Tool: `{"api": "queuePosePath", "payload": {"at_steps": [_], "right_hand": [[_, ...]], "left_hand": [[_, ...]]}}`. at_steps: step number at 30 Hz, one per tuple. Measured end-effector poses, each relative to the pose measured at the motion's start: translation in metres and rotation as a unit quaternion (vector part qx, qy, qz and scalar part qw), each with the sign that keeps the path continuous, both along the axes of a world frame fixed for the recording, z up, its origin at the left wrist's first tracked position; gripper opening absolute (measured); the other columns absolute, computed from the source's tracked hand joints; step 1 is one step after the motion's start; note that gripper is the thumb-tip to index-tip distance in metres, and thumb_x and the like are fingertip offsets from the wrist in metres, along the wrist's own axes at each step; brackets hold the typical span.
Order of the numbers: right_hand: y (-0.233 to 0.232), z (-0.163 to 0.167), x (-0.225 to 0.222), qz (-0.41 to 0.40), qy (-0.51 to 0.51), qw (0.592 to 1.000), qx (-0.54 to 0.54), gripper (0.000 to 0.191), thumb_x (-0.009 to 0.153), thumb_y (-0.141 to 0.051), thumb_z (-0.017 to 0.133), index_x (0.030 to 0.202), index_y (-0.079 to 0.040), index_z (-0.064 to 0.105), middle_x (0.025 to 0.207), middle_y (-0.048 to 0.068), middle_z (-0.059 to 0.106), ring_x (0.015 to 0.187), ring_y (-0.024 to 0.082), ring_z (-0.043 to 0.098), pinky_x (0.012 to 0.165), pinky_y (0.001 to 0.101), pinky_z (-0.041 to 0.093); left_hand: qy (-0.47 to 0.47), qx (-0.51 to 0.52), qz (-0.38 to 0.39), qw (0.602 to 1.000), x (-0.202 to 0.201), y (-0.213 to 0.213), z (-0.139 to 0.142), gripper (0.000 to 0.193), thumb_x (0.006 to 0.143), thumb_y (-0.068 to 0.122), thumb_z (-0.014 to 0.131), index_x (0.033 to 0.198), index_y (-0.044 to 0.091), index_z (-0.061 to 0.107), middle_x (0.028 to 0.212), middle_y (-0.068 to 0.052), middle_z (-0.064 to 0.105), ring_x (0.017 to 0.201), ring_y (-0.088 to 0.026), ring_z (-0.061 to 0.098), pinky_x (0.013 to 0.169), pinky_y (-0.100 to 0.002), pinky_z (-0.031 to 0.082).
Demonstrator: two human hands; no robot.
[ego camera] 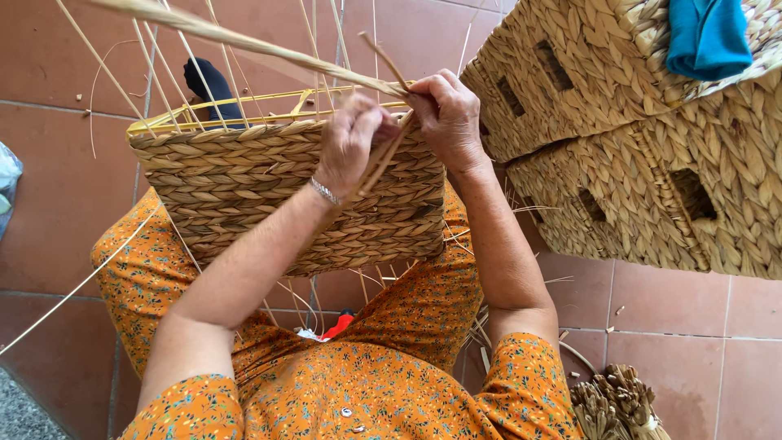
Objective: The person sits on a tiled floor weaving a water hyacinth basket around a bamboo frame, threading and tightening woven strands over the rim and tucking in loose ends. They reach to the side to grab new strands from a pile and rotate the basket to work on different sides.
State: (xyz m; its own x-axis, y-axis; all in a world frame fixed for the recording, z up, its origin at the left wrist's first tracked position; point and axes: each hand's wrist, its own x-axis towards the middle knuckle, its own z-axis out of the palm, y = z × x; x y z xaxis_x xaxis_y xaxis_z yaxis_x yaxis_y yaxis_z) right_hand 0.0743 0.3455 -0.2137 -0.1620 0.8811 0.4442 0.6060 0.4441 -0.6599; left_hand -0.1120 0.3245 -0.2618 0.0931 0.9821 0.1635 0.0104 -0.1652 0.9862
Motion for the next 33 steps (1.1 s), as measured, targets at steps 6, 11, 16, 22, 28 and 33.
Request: {"api": "queuePosePath", "payload": {"at_steps": [6,11,16,22,28,33], "right_hand": [[-0.006,0.006,-0.003,0.033,-0.110,0.991,0.063,0.013,0.092,-0.007,0.082,0.090,-0.006,0.069,0.088,0.007,0.059,0.082,0.027,0.065,0.071,0.0397,0.054],[-0.013,0.013,0.002,0.089,-0.146,0.982,0.083,0.011,0.085,-0.005,0.078,0.092,-0.006,0.071,0.095,0.007,0.062,0.091,0.029,0.065,0.079,0.0398,0.054],[-0.015,0.001,-0.003,0.019,-0.120,0.989,0.083,0.009,0.096,-0.008,0.078,0.092,-0.005,0.071,0.091,0.005,0.065,0.086,0.026,0.067,0.077,0.0388,0.055],[-0.013,-0.021,0.001,-0.052,-0.089,0.992,0.067,0.012,0.094,-0.012,0.080,0.091,-0.006,0.071,0.083,0.006,0.063,0.071,0.022,0.066,0.064,0.0369,0.055],[-0.010,-0.043,-0.004,-0.051,-0.096,0.986,0.125,0.028,0.094,-0.006,0.075,0.118,-0.002,0.060,0.097,0.012,0.062,0.074,0.021,0.066,0.060,0.0310,0.056],[-0.012,-0.047,-0.009,0.027,-0.151,0.979,0.133,0.019,0.101,0.006,0.066,0.112,-0.009,0.061,0.104,0.008,0.069,0.089,0.020,0.074,0.075,0.0305,0.062]], "left_hand": [[0.216,0.282,-0.014,0.935,-0.005,-0.029,0.016,0.029,0.097,0.010,0.073,0.124,0.003,0.067,0.122,-0.012,0.070,0.113,-0.023,0.067,0.100,-0.038,0.057],[0.521,0.413,0.120,0.738,-0.035,0.004,0.028,0.048,0.084,0.014,0.078,0.131,0.008,0.074,0.133,-0.015,0.060,0.122,-0.028,0.052,0.101,-0.045,0.041],[0.557,0.411,0.034,0.721,-0.046,0.002,0.005,0.015,0.094,0.010,0.076,0.107,0.004,0.071,0.108,-0.010,0.064,0.106,-0.024,0.059,0.090,-0.041,0.052],[0.524,0.246,-0.047,0.814,-0.028,-0.003,-0.023,0.008,0.103,0.008,0.073,0.104,0.001,0.069,0.096,-0.012,0.063,0.092,-0.022,0.063,0.076,-0.035,0.057],[0.511,0.394,0.100,0.758,-0.029,-0.017,0.015,0.031,0.084,0.023,0.083,0.106,0.004,0.073,0.104,-0.010,0.063,0.101,-0.024,0.058,0.089,-0.040,0.046],[0.555,0.324,-0.022,0.766,-0.014,-0.052,0.015,0.048,0.078,0.046,0.083,0.091,0.002,0.069,0.099,-0.012,0.062,0.103,-0.029,0.056,0.090,-0.046,0.040]]}}
